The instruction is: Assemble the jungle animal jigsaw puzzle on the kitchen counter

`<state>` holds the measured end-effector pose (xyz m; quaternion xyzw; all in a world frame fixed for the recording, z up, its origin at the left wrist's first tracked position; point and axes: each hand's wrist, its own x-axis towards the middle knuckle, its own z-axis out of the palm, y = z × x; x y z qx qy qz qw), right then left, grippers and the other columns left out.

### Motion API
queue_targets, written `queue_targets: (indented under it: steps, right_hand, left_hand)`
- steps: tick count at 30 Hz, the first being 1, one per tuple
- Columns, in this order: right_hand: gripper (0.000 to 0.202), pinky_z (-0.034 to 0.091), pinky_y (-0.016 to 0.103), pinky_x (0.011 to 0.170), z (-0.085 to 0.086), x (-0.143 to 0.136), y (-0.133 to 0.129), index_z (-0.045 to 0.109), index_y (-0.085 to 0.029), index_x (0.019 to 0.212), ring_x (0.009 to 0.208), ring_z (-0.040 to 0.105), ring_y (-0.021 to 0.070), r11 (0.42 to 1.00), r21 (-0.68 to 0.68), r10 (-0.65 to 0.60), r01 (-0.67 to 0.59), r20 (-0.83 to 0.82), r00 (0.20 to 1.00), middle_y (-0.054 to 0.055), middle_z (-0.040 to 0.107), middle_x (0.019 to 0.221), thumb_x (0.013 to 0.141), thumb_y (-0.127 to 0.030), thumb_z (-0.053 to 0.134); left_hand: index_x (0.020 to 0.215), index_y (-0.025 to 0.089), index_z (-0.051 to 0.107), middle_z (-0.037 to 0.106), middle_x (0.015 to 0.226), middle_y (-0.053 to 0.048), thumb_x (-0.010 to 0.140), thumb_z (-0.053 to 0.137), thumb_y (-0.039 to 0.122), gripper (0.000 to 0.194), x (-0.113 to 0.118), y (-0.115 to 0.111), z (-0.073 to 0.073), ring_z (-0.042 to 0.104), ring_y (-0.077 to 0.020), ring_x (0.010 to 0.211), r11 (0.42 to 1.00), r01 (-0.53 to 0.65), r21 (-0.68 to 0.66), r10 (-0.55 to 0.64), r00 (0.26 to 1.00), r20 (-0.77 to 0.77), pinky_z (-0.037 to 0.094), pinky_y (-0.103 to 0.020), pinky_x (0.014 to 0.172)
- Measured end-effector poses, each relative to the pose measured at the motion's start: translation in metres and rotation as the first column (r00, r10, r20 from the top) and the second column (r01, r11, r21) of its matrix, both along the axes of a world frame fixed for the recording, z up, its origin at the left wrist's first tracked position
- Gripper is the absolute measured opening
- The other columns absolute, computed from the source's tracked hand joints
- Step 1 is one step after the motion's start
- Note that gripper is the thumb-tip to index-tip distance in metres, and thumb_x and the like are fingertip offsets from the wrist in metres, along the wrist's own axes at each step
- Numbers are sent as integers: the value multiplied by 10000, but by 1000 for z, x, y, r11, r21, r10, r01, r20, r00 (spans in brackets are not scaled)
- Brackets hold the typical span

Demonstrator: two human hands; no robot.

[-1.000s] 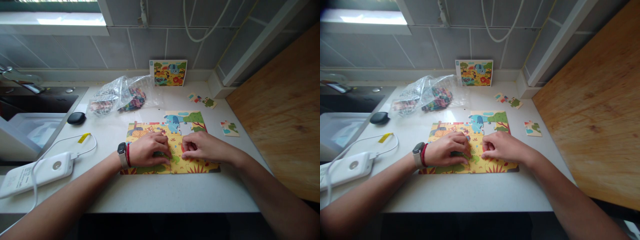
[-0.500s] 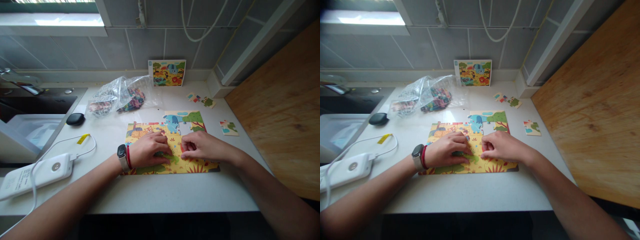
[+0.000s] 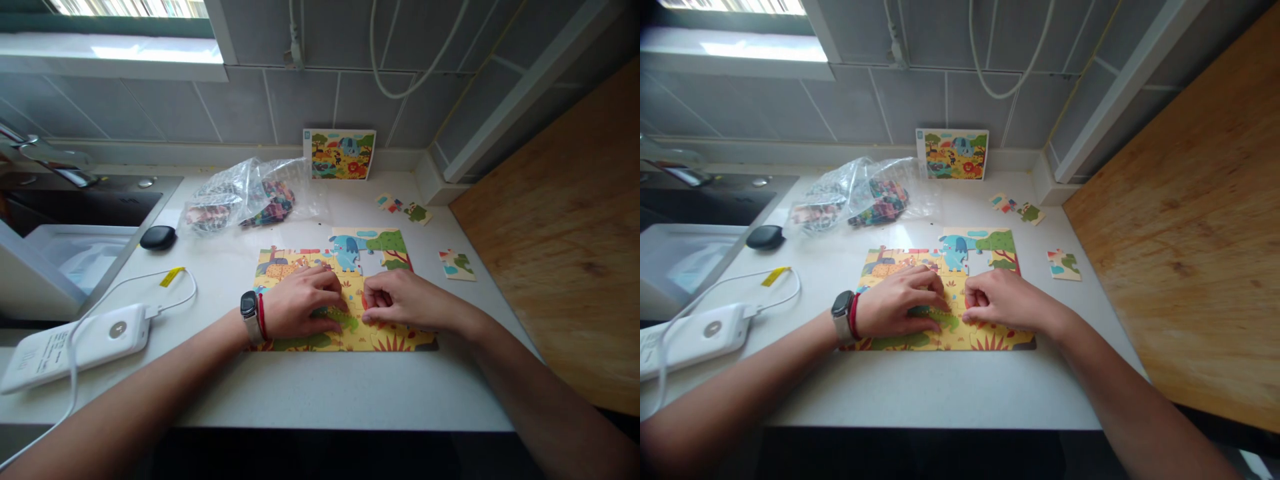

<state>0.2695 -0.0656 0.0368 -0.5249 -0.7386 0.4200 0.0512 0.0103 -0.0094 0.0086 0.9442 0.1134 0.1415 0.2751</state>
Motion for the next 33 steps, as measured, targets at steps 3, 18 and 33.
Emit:
queue_targets:
  steps: [3,18,33]
  right_hand:
    - [261,325,244,577,0,-3,0,636,-200,725,612,536,119,999,29,-23,23,16,1000,-22,658,687,826,-376,800]
    - [287,348,238,566,-5,7,7,637,-186,745,598,545,121,991,-44,-129,128,-7,992,-11,653,663,808,-422,788]
    - [528,349,253,502,-15,-8,1,551,-207,681,495,455,108,967,-197,-220,160,-335,916,-12,588,573,876,-687,654]
  left_hand:
    - [1339,217,658,574,1461,-161,951,668,569,524,-1,-2,-3,526,-347,1346,997,-53,50,54,998,-19,445,-516,1112]
    - [1619,258,350,223,1721,-135,959,492,753,837,-12,5,-12,207,-391,1586,984,-70,161,102,974,-202,161,-602,1271]
    - [1554,229,461,308,1691,-149,927,554,745,818,-11,4,-20,277,-387,1563,980,-118,158,132,988,-84,183,-585,1270]
